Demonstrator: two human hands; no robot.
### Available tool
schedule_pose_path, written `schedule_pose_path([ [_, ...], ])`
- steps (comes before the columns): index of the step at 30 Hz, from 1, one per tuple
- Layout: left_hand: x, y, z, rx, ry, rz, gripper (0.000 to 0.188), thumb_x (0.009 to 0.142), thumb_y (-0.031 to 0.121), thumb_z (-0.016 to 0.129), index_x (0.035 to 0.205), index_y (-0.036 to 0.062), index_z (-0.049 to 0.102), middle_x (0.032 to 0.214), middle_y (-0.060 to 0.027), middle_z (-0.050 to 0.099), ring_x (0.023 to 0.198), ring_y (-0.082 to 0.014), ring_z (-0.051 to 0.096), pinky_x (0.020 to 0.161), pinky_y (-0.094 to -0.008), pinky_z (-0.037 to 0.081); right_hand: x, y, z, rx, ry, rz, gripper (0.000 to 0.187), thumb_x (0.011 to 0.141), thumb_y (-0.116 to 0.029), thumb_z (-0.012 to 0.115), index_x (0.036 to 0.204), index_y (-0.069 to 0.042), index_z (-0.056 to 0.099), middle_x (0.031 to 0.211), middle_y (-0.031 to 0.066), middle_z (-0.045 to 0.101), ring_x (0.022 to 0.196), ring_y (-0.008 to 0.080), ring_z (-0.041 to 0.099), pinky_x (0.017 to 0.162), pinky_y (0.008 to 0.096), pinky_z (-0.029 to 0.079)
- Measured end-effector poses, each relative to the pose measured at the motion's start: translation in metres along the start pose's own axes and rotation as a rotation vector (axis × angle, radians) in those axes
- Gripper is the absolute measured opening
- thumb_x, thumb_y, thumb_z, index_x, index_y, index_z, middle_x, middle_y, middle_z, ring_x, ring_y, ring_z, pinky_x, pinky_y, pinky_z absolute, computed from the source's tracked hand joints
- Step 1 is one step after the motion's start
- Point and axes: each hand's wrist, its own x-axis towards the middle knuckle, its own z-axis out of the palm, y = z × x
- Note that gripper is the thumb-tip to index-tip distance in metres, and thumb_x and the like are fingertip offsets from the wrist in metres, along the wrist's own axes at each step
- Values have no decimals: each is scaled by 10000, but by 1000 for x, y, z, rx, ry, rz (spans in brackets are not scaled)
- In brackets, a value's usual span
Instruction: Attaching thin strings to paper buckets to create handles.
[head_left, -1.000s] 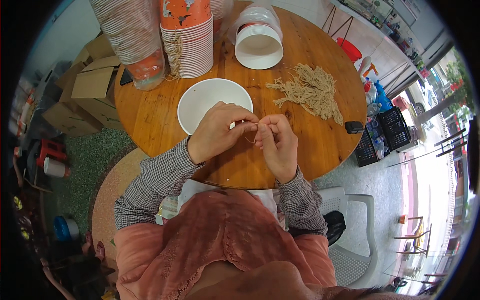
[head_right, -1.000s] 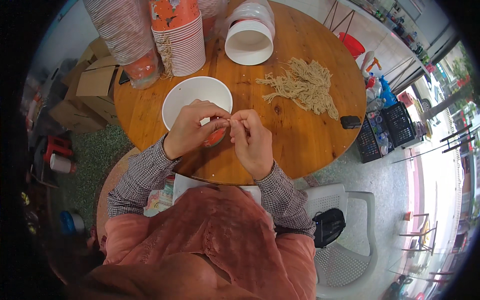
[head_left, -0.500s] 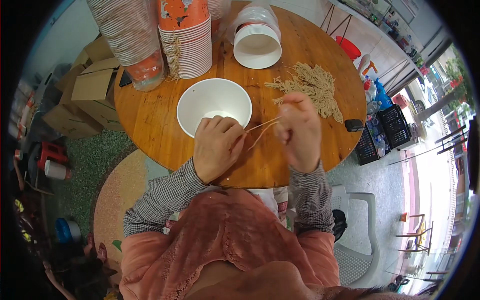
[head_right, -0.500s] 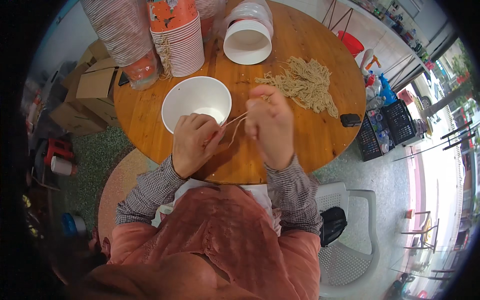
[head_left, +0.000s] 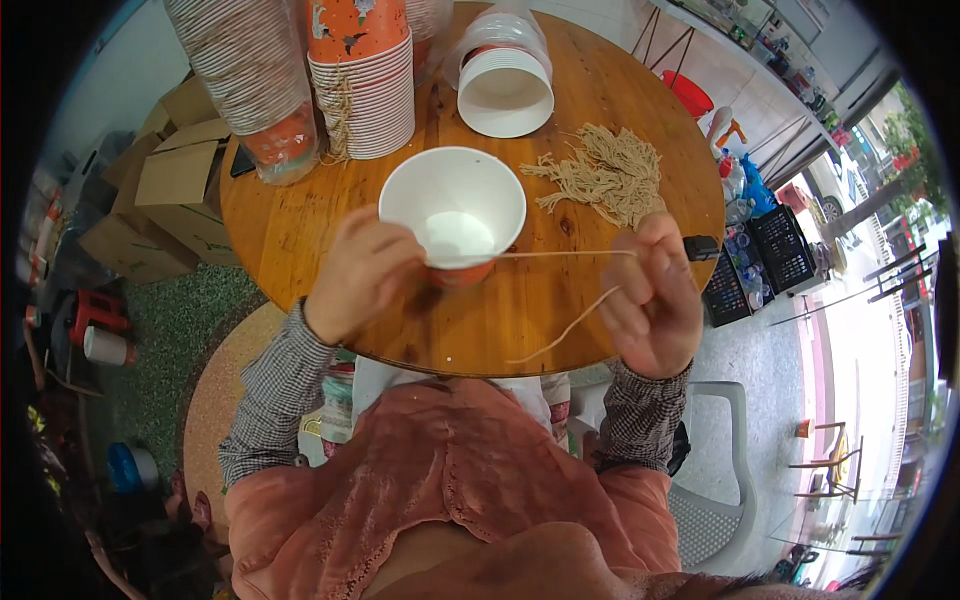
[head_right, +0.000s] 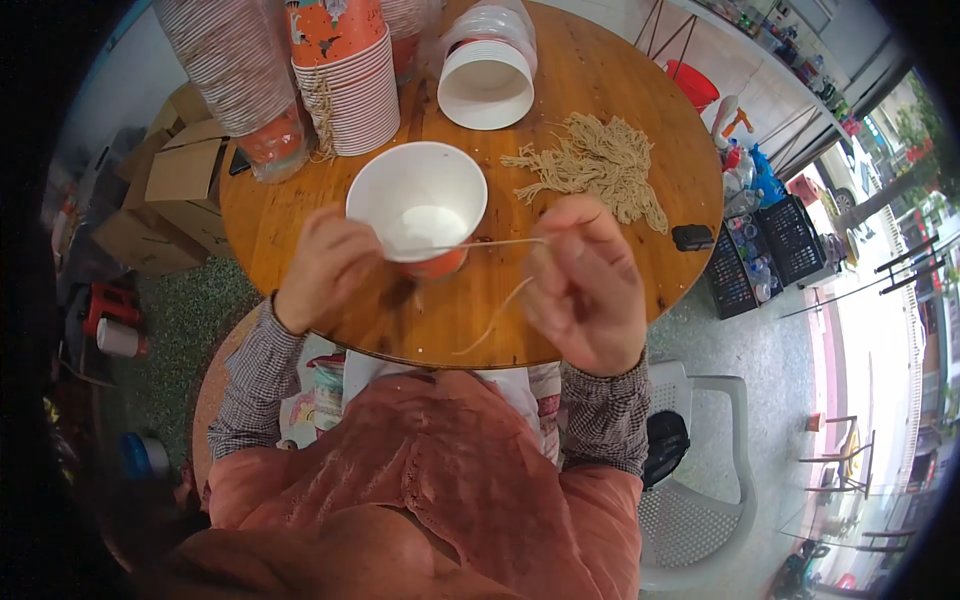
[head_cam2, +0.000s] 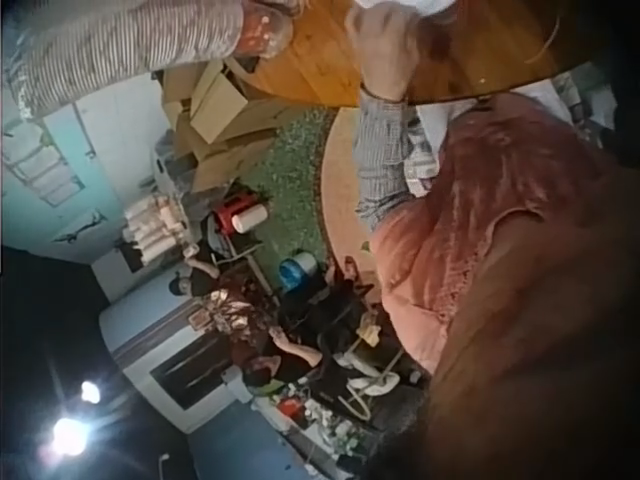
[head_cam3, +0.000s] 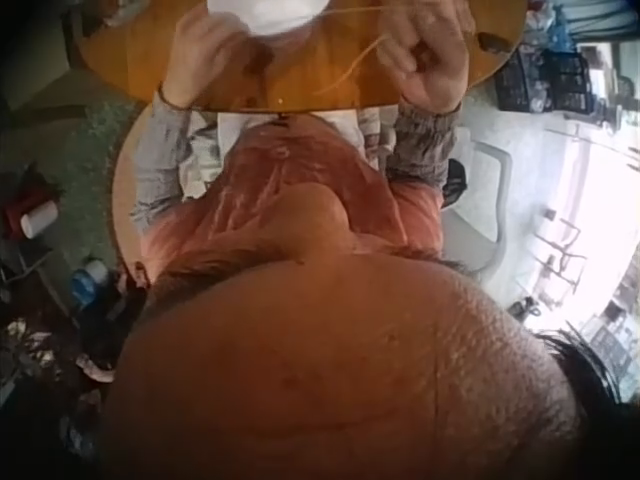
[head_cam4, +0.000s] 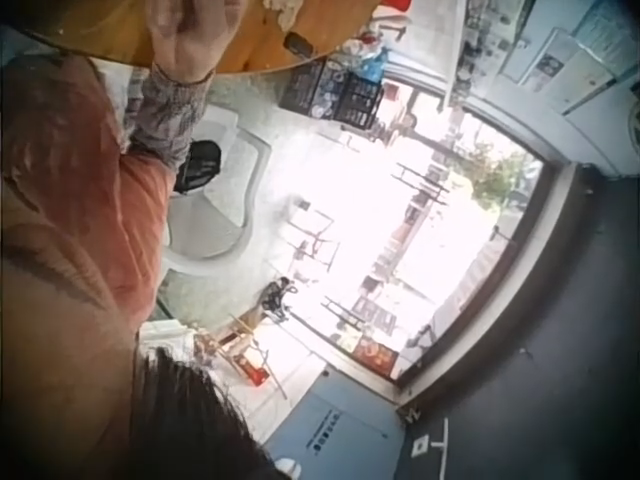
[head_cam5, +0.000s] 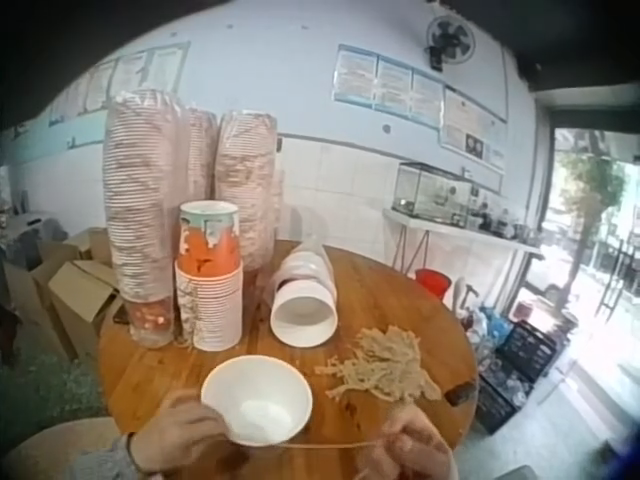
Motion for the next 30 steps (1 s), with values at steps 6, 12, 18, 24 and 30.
schedule_pose_path([
  [6,-9,59,-1,-840,79,-323,302,884,175,600,1138,10,596,1030,-89,647,980,-214,588,854,-340,448,8,45,4,-130,-52,130,155,937,-20,484,1083,-3,531,856,128,614,505,145,544,443,239,437],
  [12,-29,63,19,-1470,-260,-730,222,991,167,469,1062,-5,590,826,-10,606,710,-49,547,647,-192,449,11,51,-22,-102,149,44,149,954,-65,498,1079,-12,560,876,72,611,622,107,552,543,232,479],
  [18,-39,52,13,-1206,-325,-689,167,973,113,495,987,-23,591,740,-7,582,685,-66,543,635,-207,446,-9,58,-72,-504,235,183,150,936,-37,520,1064,5,585,884,81,634,659,109,589,565,232,488],
  [24,-29,61,34,-1244,-135,-653,174,935,87,559,1088,4,559,870,-3,579,742,-40,520,658,-193,439,-7,72,-62,-652,188,207,145,927,-35,533,1047,32,578,874,110,651,657,123,616,565,230,497],
  [30,-33,62,65,-1434,-283,-630,192,935,95,566,1099,-5,577,871,1,598,753,-45,533,685,-191,448,-8,79,-53,-594,129,182,136,938,-37,513,1048,24,567,852,97,639,682,127,618,596,243,509],
])
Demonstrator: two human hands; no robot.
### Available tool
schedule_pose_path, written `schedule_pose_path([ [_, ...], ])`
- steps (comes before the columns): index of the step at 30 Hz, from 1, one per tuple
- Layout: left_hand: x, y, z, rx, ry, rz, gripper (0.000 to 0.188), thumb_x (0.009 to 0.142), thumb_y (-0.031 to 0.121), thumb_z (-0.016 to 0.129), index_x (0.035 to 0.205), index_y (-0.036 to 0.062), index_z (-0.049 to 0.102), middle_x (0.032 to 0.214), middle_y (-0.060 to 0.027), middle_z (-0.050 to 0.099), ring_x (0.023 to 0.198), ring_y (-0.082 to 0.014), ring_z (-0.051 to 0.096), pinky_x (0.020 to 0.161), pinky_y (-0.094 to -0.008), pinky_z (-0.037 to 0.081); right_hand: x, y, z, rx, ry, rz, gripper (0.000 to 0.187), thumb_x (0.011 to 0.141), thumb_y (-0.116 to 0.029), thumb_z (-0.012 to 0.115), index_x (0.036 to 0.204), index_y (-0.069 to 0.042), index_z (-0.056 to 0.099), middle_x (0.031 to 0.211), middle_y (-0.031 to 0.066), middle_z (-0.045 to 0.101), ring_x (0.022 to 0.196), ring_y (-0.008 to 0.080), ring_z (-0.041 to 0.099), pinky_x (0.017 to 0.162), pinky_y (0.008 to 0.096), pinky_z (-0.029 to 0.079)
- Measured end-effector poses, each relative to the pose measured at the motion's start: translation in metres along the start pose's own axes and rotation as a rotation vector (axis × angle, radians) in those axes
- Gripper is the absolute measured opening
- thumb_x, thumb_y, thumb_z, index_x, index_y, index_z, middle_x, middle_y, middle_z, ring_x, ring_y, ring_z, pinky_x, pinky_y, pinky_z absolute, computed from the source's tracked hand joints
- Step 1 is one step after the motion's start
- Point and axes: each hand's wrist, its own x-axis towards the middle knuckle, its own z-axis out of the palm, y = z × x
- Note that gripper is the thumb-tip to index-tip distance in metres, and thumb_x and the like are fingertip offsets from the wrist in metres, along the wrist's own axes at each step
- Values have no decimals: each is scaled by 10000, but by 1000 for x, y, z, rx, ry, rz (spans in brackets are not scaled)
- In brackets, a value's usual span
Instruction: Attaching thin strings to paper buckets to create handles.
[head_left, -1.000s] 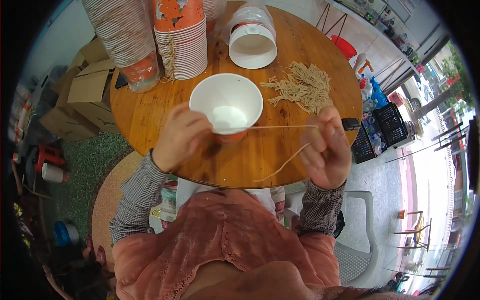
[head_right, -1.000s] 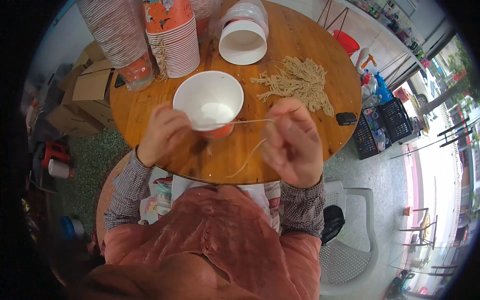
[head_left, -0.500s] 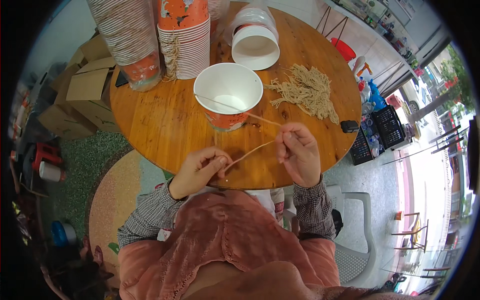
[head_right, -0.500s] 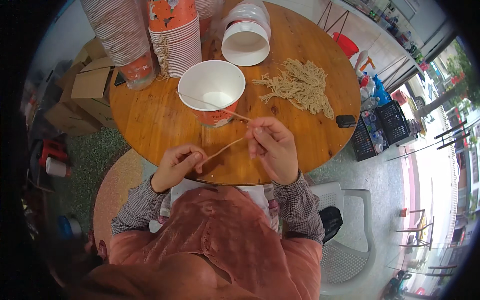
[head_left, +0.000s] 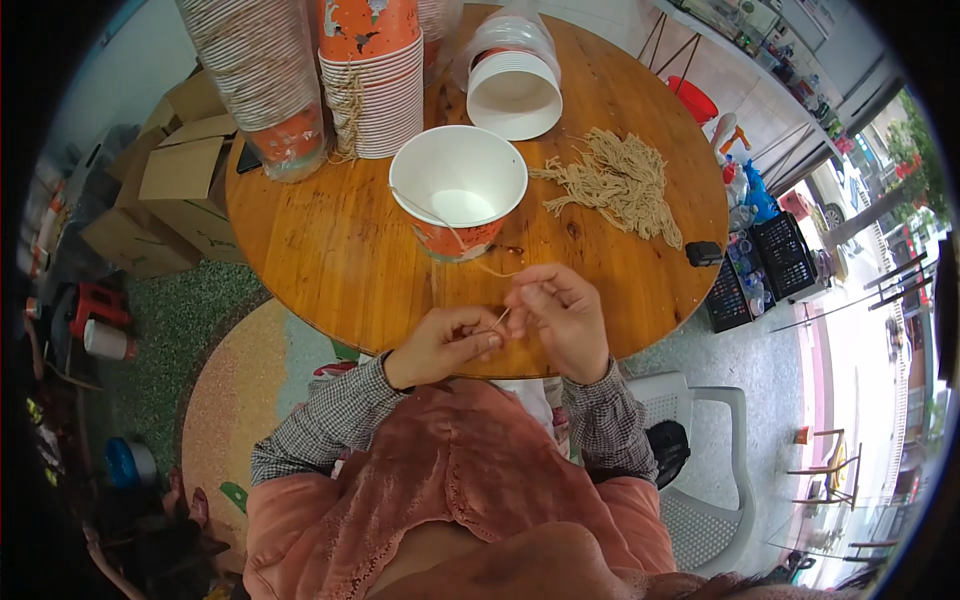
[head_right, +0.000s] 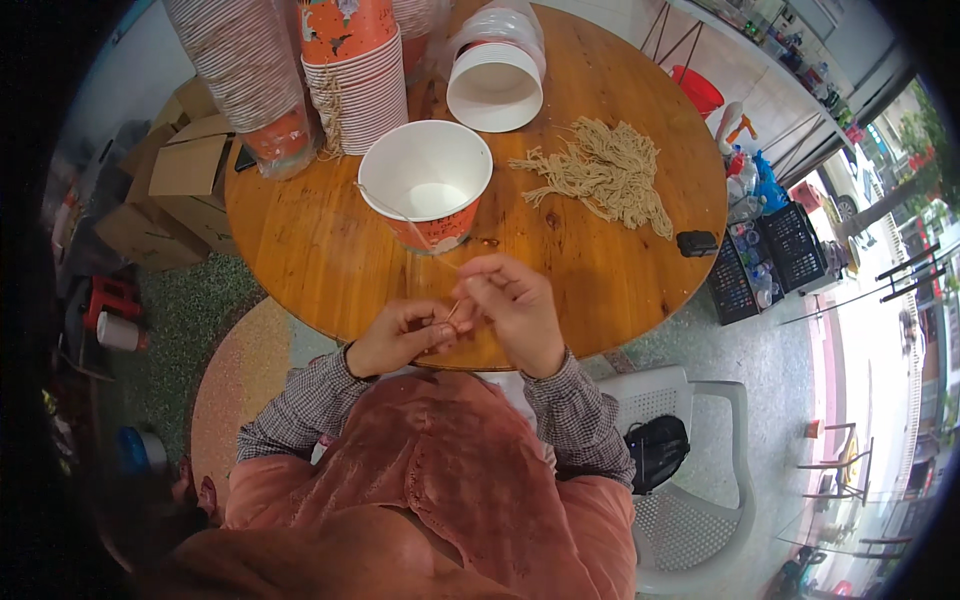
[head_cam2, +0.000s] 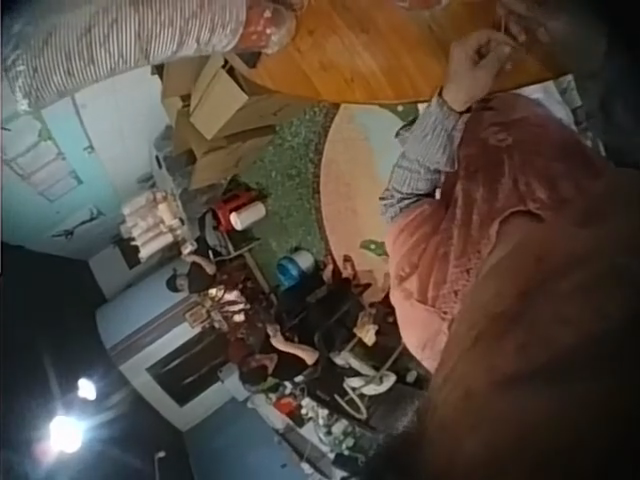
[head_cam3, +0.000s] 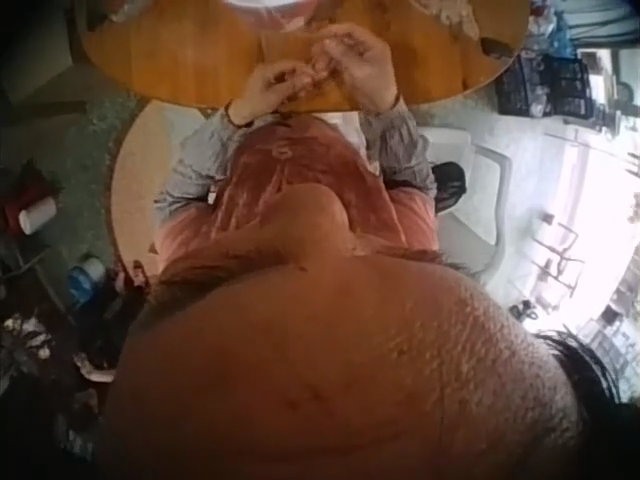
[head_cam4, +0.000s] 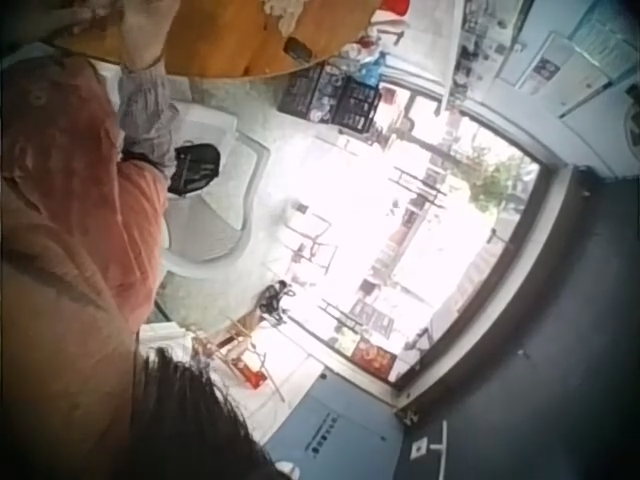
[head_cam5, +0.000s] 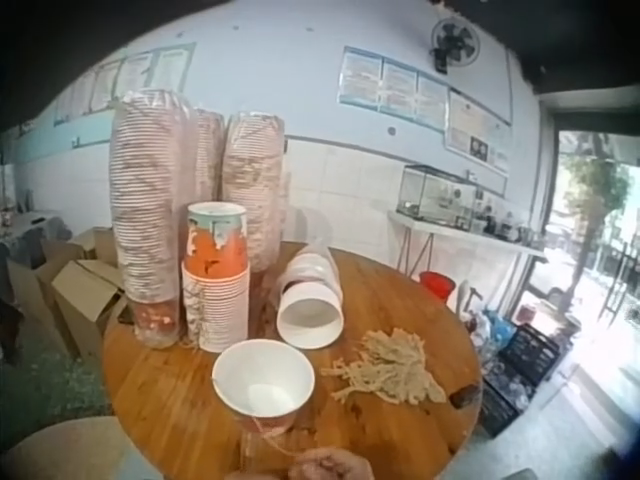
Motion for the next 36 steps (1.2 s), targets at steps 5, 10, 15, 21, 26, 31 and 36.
schedule_pose_path([
  [5,-24,-3,-19,101,45,-143,169,950,123,549,1021,-13,621,793,17,615,711,-50,557,643,-208,466,-3,12,-35,152,138,-27,151,934,-38,521,1062,25,569,883,107,647,673,139,617,595,259,508],
  [10,-29,14,-15,636,206,-43,152,917,126,574,965,-5,635,775,-108,653,656,-184,628,595,-285,486,-3,36,-30,-932,227,-339,278,926,-92,540,1188,0,554,926,57,638,702,101,630,552,206,475],
  [15,-22,28,0,931,193,132,133,879,116,581,913,1,636,803,-170,637,688,-325,625,603,-358,493,-10,30,20,-335,-72,81,237,934,-62,545,1159,10,547,972,51,626,762,93,621,608,211,488],
  [21,-23,44,-2,813,258,150,101,863,85,594,894,-6,625,786,-161,630,672,-316,618,582,-353,481,-6,37,21,-238,-118,123,199,929,-58,563,1112,17,540,952,44,619,779,58,572,658,202,479],
  [26,-29,37,-16,678,309,99,117,891,86,604,917,-26,627,733,-67,616,623,-130,580,556,-255,456,-6,35,22,-378,1,-125,78,880,-15,617,947,17,593,746,-16,579,646,11,500,552,174,415],
  [31,-31,18,-22,263,425,35,203,954,153,535,915,-32,609,719,-23,564,609,-85,509,545,-222,411,-10,28,27,-326,56,-91,30,880,13,602,910,18,604,714,-67,537,613,-19,432,530,148,329],
  [36,-23,25,-12,511,317,198,161,922,115,565,903,-40,605,703,-69,551,635,-164,522,587,-266,417,-10,29,30,-365,47,-108,32,878,-10,611,895,11,593,682,-64,515,581,-18,408,495,159,321],
])
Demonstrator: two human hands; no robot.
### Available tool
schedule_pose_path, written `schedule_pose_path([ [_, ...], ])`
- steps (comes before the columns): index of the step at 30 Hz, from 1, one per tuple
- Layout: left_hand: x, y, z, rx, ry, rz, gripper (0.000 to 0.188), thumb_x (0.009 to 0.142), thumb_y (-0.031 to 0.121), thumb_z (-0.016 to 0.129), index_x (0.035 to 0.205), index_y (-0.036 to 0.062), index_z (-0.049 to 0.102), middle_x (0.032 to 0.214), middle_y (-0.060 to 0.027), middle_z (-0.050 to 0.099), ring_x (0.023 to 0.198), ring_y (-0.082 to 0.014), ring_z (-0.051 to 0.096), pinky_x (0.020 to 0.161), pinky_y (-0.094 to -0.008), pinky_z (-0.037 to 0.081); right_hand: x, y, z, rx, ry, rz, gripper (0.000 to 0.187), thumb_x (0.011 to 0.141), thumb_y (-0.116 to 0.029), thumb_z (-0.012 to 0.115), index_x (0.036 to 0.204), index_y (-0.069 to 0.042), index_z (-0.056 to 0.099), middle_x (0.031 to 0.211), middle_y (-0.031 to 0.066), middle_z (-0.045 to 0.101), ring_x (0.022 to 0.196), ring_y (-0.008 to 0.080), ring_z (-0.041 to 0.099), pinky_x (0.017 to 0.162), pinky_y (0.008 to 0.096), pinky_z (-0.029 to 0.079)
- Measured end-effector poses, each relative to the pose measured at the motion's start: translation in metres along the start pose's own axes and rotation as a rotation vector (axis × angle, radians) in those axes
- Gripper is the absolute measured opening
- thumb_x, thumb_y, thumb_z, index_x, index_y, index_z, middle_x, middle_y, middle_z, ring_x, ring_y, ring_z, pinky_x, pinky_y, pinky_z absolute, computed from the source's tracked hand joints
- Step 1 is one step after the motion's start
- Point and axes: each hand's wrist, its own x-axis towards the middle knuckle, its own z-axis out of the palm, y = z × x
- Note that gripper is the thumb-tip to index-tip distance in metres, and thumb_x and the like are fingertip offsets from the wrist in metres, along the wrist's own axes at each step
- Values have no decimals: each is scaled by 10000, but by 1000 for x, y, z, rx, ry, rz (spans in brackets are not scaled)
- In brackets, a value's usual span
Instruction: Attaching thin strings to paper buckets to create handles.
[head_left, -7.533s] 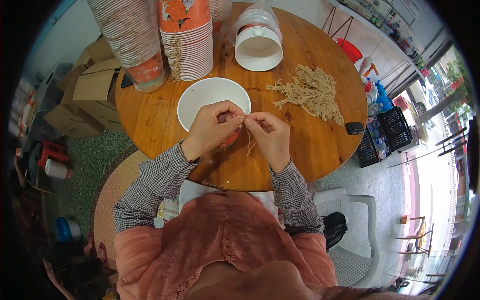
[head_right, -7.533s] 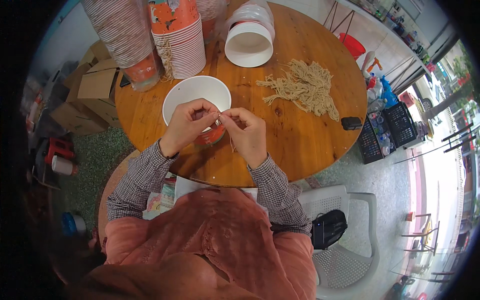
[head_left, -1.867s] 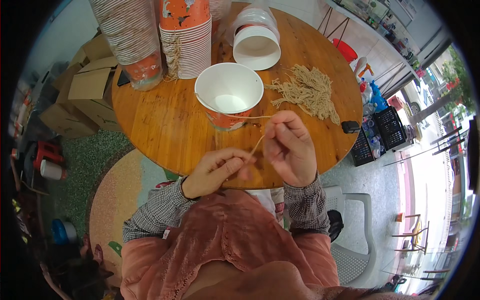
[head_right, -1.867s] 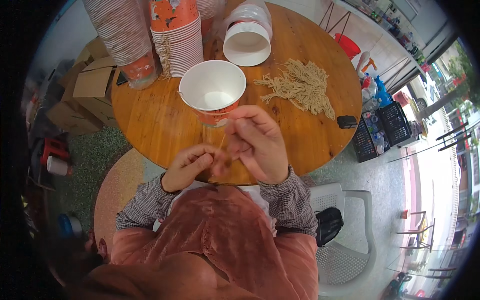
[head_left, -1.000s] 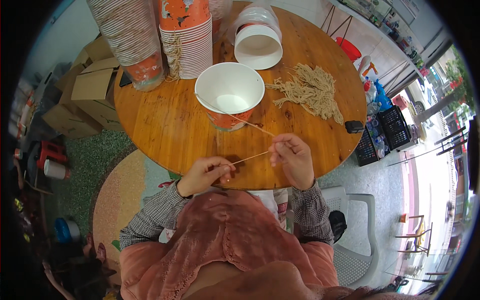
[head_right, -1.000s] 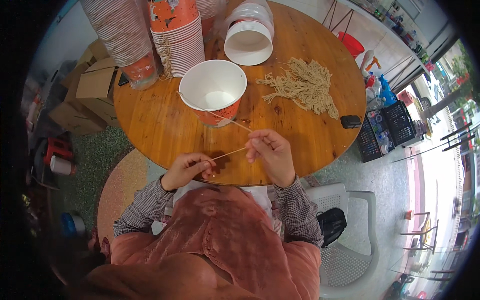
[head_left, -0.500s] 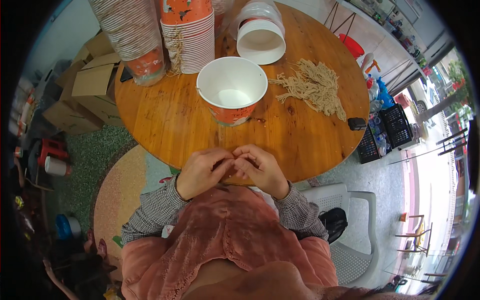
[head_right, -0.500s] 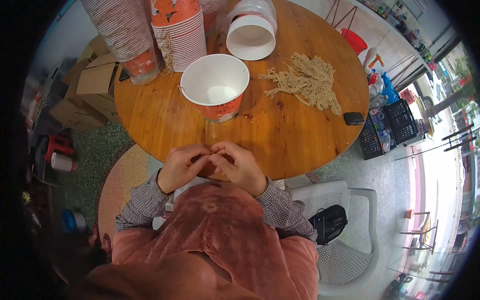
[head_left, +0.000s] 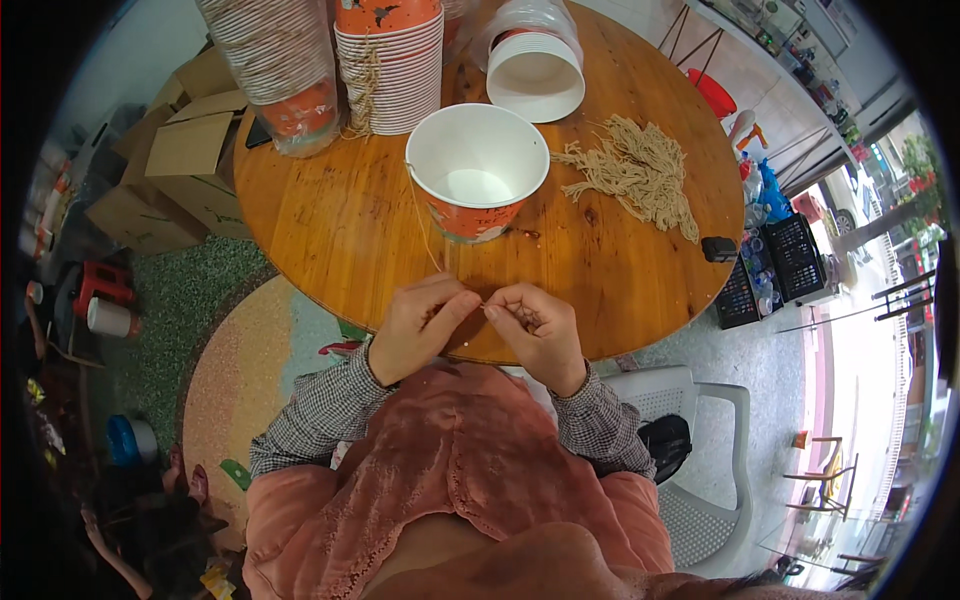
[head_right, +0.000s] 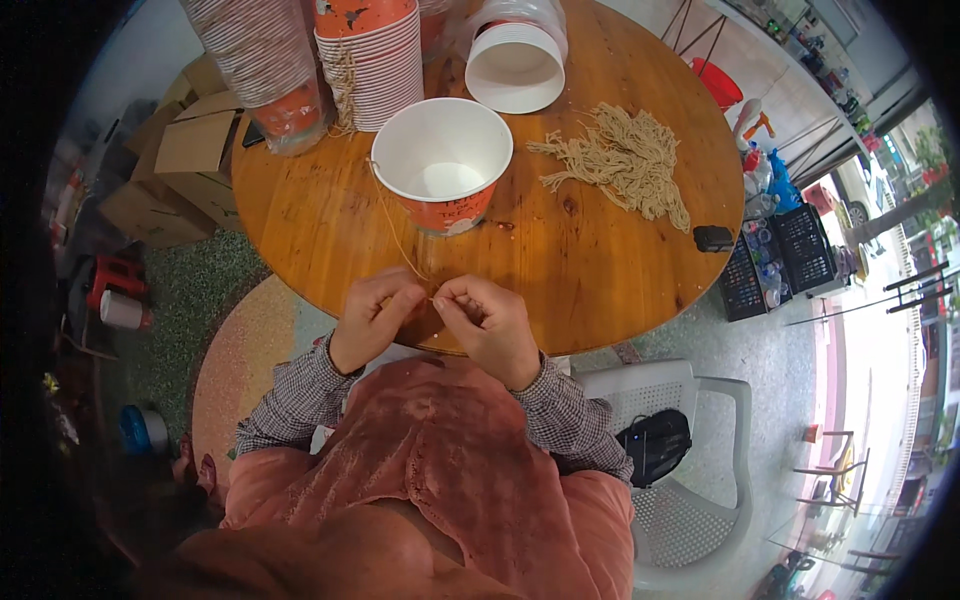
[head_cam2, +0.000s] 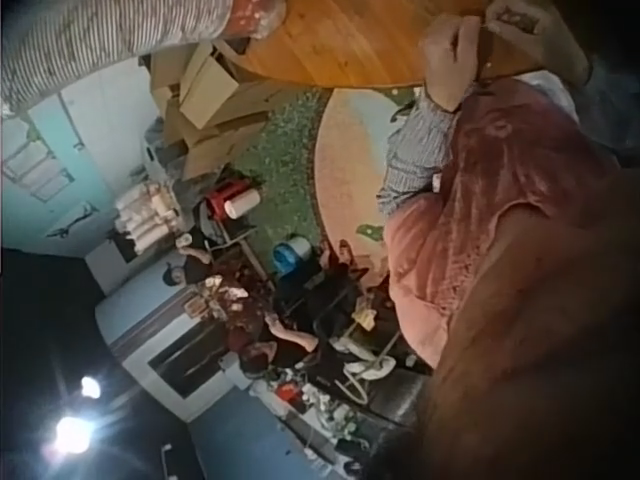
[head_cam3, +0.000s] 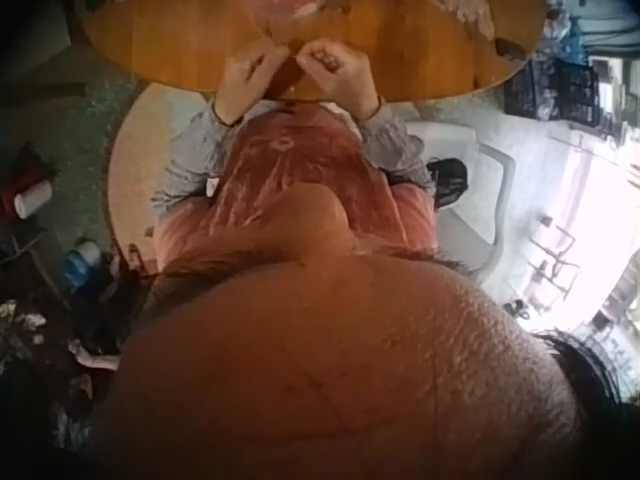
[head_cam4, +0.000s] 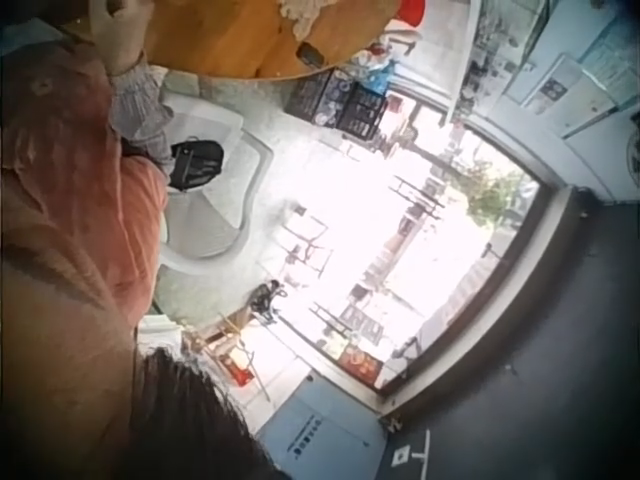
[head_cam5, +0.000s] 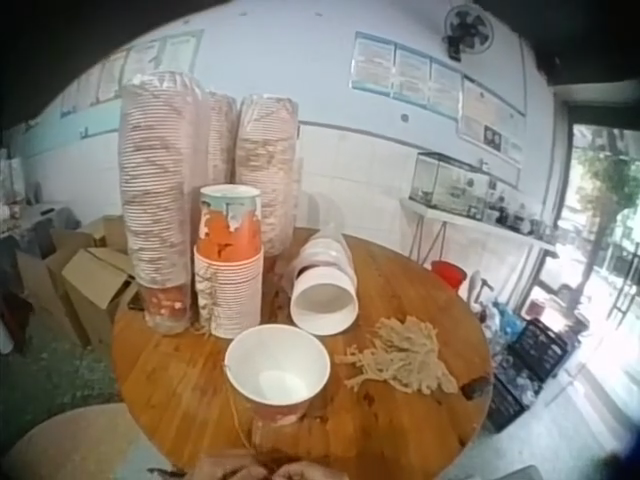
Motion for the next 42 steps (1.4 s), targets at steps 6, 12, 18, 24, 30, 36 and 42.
schedule_pose_path([
  [6,2,6,5,69,29,101,78,880,54,591,866,-21,575,763,-98,533,679,-207,516,619,-298,420,1,3,3,-58,16,-59,62,852,-20,640,888,2,594,717,6,544,582,34,454,510,201,377],
  [12,3,11,5,-55,64,-1,58,879,31,573,848,-18,569,794,-92,545,706,-210,534,640,-289,426,11,-13,-1,-374,46,-259,116,829,-57,677,891,-8,592,724,56,550,576,89,480,527,231,403],
  [18,6,6,7,27,237,208,66,864,22,568,881,-37,594,841,-134,593,747,-257,583,691,-313,465,86,-45,6,45,-30,-186,90,873,-90,621,896,-10,588,709,4,556,601,51,496,525,219,419],
  [24,49,8,32,321,136,323,384,843,54,618,1213,14,524,1099,-184,589,813,-297,624,682,-347,511,192,-125,-34,482,96,-518,109,938,-96,528,940,12,538,805,102,611,686,184,609,657,297,513],
  [30,80,-12,13,826,277,420,319,808,133,651,1102,41,568,1004,-129,617,727,-301,607,604,-378,488,200,-104,-92,462,223,-475,109,919,-123,574,957,-21,575,838,60,618,753,155,621,658,269,520],
  [36,64,-5,-34,901,159,399,220,750,154,718,916,41,628,889,-91,624,707,-289,580,653,-382,459,147,-41,-96,242,202,-243,113,906,-112,591,946,-7,584,869,49,623,770,135,621,688,265,516],
  [42,50,13,-24,813,320,479,267,747,107,716,979,9,627,999,-122,623,910,-305,579,761,-381,452,78,6,-68,111,314,-260,72,901,-19,569,953,31,573,1035,93,591,938,157,605,852,291,500],
])
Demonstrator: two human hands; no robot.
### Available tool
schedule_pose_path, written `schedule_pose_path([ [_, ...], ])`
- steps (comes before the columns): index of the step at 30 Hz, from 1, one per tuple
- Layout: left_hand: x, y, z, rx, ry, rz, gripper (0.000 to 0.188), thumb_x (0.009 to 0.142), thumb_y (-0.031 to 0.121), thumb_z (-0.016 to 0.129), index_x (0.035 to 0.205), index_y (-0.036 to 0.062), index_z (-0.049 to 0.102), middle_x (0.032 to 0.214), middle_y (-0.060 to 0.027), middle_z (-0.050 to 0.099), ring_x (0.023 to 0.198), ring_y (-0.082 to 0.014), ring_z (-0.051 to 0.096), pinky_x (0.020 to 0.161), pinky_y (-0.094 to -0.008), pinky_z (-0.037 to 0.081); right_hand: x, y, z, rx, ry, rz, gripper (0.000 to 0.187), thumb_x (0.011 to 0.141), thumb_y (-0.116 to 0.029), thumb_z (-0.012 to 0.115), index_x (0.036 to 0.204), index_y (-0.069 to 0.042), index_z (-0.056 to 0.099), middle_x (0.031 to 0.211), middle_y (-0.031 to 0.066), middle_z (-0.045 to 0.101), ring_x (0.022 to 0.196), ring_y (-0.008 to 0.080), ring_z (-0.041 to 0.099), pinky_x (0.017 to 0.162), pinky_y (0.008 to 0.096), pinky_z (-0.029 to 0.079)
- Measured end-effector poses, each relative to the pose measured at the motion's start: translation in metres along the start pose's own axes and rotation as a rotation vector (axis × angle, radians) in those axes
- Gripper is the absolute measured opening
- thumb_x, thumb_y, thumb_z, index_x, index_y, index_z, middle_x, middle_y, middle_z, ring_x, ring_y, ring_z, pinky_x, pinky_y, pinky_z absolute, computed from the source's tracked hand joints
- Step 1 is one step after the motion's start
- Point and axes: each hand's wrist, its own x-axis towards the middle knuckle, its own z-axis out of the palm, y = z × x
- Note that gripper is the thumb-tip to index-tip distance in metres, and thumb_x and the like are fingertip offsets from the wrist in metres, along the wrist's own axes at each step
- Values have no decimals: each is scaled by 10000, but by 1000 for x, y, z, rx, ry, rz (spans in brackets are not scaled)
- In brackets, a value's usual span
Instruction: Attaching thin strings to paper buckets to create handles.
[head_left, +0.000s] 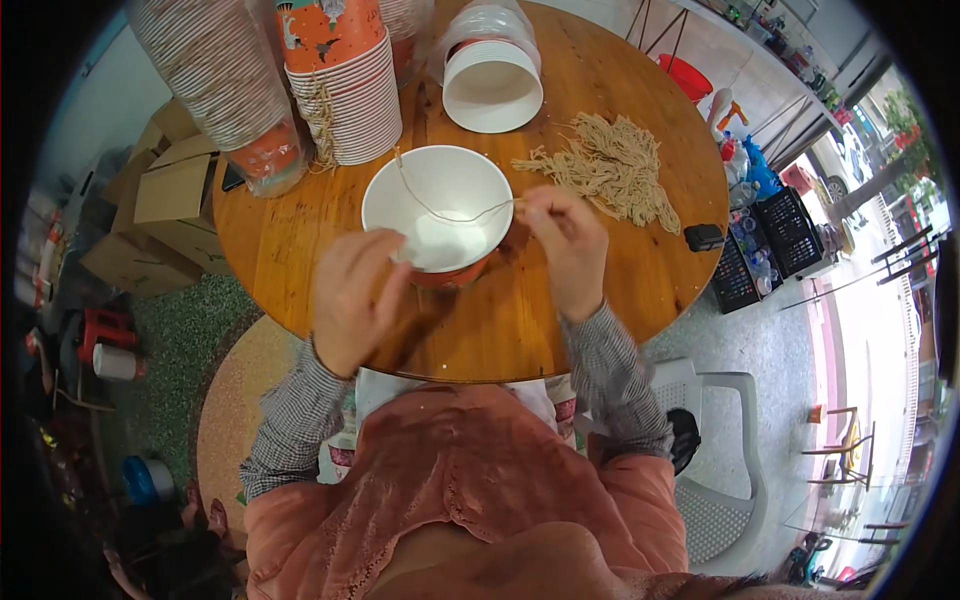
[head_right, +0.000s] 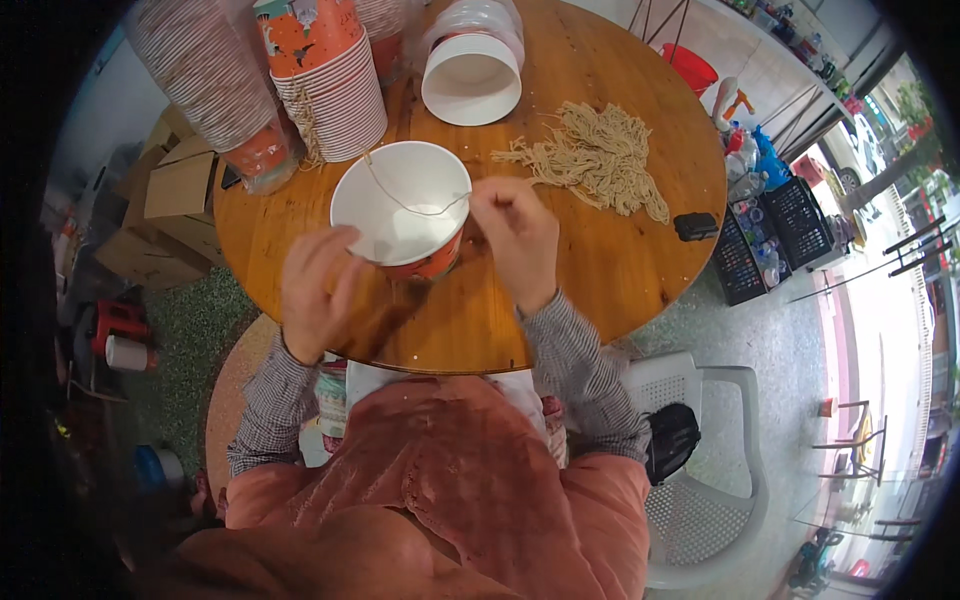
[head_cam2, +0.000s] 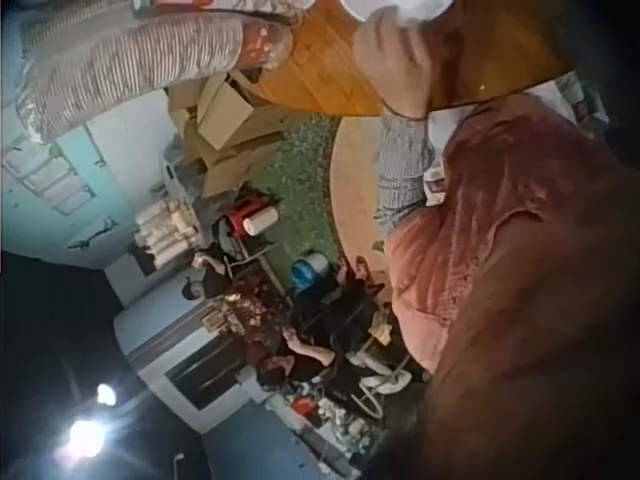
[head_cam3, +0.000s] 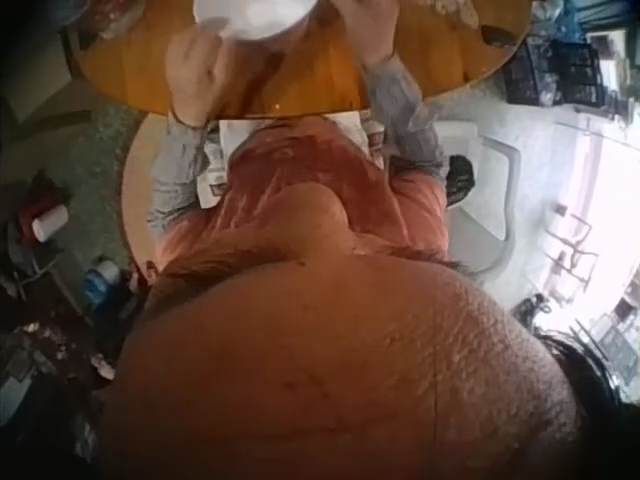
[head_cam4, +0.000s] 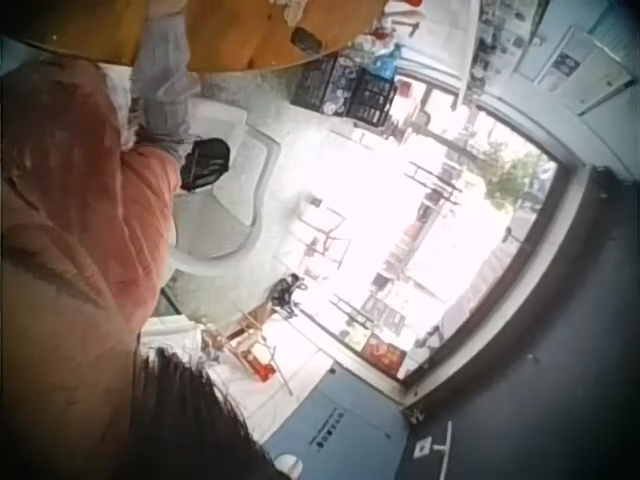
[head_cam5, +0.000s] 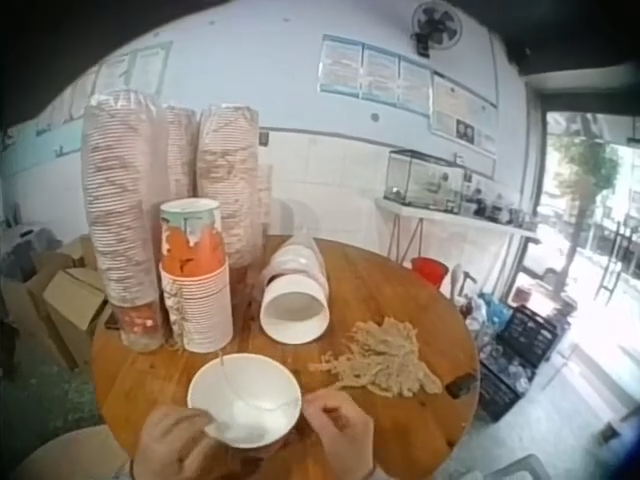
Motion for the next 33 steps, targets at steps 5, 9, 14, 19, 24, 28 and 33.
schedule_pose_path([
  [5,7,37,27,-63,-98,17,245,776,68,671,1009,15,617,906,-119,618,861,-288,579,781,-374,421,-58,26,16,168,59,-50,126,869,58,584,985,13,561,1181,106,520,1038,150,550,908,251,443],
  [9,9,34,43,-9,-190,-29,169,807,76,636,971,35,627,797,-75,590,745,-251,557,684,-366,390,-68,38,24,158,90,44,101,876,52,570,972,25,557,1204,112,515,1049,149,545,907,257,448],
  [14,11,36,44,29,-212,-32,133,817,78,620,949,61,630,728,-57,559,685,-240,541,639,-356,365,-66,38,28,58,156,96,66,873,12,591,933,22,567,1165,113,542,984,141,556,841,248,470],
  [19,13,39,45,21,-224,-64,143,814,66,617,957,62,630,712,-63,551,672,-243,540,635,-357,363,-65,43,32,-47,207,41,71,847,4,613,906,11,573,1114,112,567,920,147,566,789,254,473],
  [24,13,39,44,18,-254,-78,168,826,71,611,991,51,631,720,-64,561,680,-242,545,646,-357,364,-63,49,35,-100,229,-23,78,837,4,620,900,11,575,1095,121,570,903,164,572,775,259,474],
  [28,14,39,45,1,-240,-78,182,829,91,613,1005,46,626,729,-59,575,681,-236,549,657,-355,366,-63,49,38,-117,241,-20,86,832,6,625,908,11,586,1073,120,567,885,171,577,758,261,480],
  [33,22,39,40,-5,-317,-68,152,836,118,606,965,50,650,740,-62,590,691,-239,553,686,-362,367,-61,38,38,-266,233,-51,99,822,21,628,916,5,604,1030,110,559,829,175,588,703,266,489],
])
